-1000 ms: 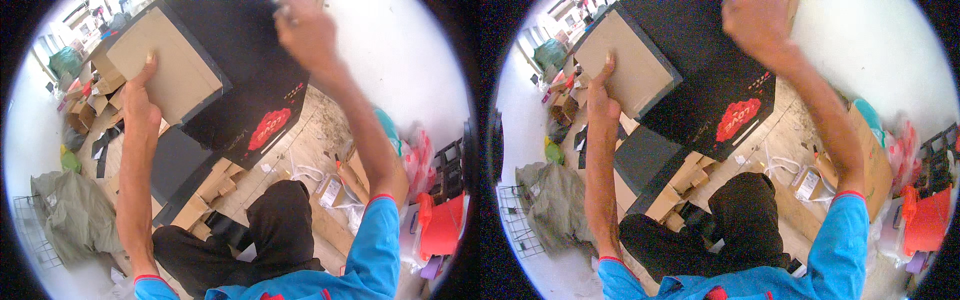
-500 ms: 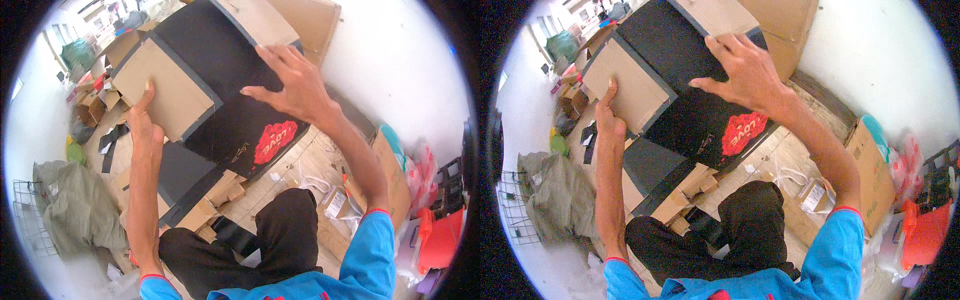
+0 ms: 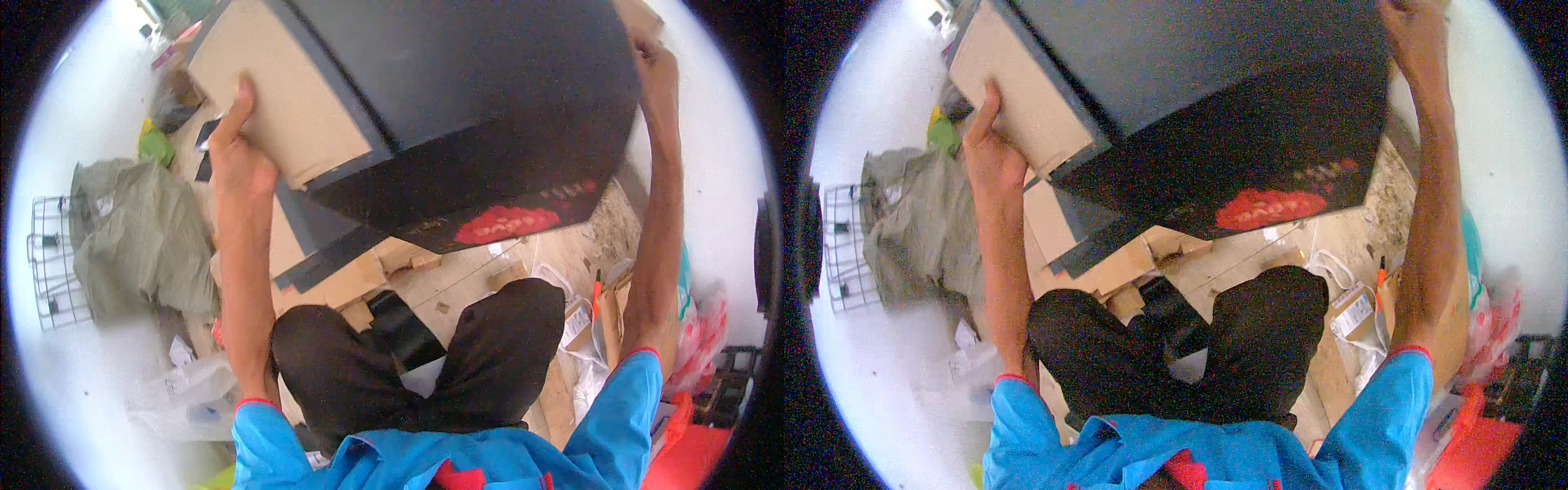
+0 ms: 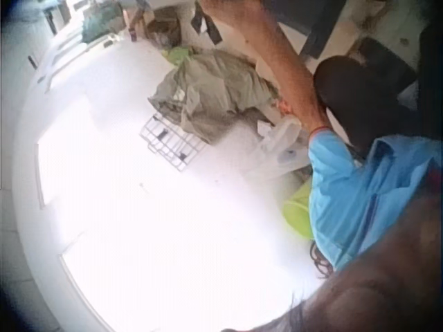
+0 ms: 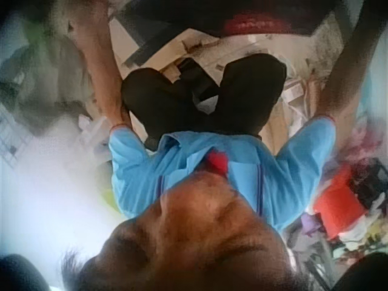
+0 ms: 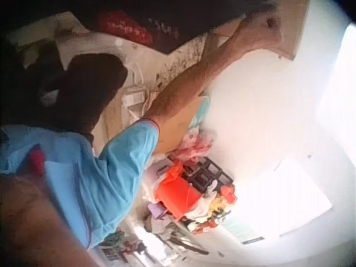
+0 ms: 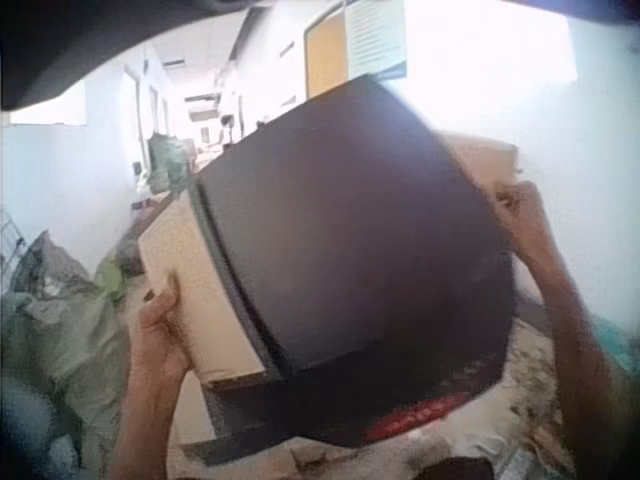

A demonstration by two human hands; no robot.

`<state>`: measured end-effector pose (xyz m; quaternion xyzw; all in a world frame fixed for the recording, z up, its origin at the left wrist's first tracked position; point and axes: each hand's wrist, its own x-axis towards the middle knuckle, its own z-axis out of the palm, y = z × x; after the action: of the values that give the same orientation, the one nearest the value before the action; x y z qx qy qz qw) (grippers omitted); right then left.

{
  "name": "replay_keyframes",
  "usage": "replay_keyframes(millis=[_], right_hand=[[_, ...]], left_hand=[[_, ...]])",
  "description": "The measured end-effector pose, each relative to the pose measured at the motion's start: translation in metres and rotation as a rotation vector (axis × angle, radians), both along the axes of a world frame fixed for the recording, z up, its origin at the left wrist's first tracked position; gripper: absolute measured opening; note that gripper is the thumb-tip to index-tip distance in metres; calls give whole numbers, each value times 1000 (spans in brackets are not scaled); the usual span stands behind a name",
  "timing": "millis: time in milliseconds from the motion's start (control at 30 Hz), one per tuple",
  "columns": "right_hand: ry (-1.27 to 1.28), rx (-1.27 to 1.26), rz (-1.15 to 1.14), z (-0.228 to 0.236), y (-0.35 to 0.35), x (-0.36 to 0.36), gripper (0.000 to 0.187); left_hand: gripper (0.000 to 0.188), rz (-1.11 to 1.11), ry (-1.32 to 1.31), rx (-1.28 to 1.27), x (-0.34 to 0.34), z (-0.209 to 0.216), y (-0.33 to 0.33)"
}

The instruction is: The person sits on the floor and assembles a black cardboard box by hand. They fold the flaps, tuck in the tabs, and secure the structure, then place a smaller cardboard box inside the assembled container.

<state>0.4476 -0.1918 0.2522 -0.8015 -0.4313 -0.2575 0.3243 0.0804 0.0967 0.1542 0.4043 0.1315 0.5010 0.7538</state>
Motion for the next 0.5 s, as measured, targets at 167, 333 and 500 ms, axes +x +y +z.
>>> replay_keyframes(millis=[167,333,500], right_hand=[[137,-88,39,-34,18,-2,35],[-420,-133,80,-30,13,-38,42],[638,232,122,-9,26,-75,90]], left_hand=[[41,62,57,89,-18,-12,14],[34,63,26,38,-21,-16,8],[41,54,-48,-33,-25,-18,16]])
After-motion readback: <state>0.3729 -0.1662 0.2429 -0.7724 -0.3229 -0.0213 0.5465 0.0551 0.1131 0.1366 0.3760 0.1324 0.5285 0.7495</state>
